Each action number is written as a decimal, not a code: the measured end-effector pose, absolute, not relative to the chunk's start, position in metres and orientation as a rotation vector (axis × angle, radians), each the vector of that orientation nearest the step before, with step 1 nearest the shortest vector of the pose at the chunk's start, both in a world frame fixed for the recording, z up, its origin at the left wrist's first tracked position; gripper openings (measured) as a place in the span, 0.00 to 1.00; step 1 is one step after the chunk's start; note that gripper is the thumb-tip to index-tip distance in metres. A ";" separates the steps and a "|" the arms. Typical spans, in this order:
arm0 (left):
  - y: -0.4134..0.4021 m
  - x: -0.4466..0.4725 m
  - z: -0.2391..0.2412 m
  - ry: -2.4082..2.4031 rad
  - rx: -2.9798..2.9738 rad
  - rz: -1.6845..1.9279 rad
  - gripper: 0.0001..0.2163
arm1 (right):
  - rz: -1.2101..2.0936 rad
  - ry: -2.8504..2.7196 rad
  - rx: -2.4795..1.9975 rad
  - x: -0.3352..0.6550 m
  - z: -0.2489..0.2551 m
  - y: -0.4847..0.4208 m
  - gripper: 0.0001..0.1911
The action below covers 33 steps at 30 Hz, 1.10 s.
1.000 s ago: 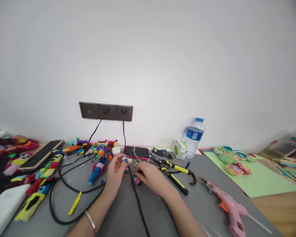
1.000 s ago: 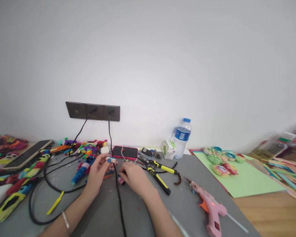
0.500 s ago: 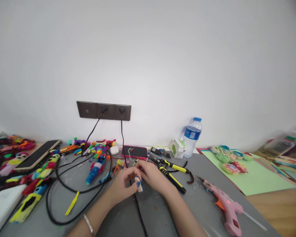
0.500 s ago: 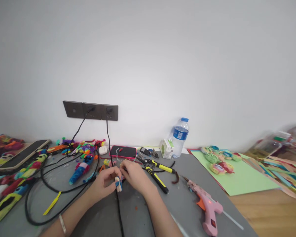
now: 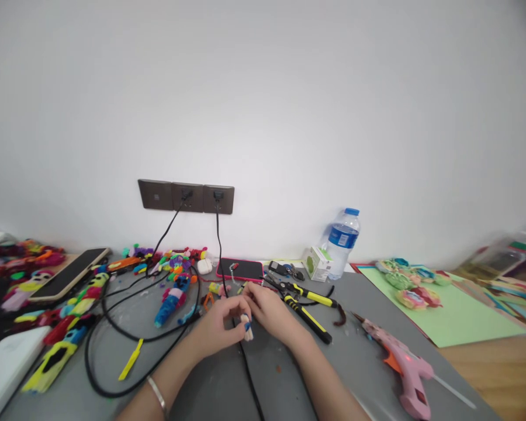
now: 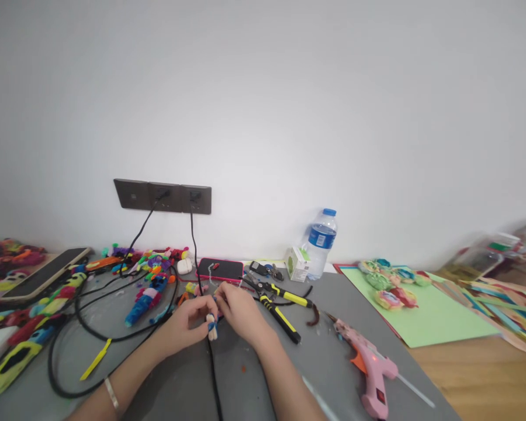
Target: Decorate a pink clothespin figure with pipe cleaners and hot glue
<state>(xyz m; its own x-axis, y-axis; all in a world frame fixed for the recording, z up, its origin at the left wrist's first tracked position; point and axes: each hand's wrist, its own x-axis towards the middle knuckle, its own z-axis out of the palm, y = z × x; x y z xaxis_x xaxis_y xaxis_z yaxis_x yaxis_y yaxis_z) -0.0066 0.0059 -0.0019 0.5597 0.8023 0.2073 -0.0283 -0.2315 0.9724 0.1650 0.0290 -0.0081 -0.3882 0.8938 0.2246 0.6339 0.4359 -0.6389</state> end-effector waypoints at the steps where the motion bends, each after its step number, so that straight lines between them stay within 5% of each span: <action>1: 0.006 -0.007 -0.002 0.653 1.613 0.889 0.05 | 0.619 -2.148 -1.297 0.165 -0.008 0.029 0.06; 25: 0.003 -0.004 0.001 0.744 1.771 0.714 0.03 | 0.675 -2.225 -1.243 0.164 -0.003 0.030 0.10; 33: 0.018 -0.008 -0.020 0.575 1.511 0.700 0.12 | 0.733 -2.068 -1.291 0.157 -0.005 0.028 0.10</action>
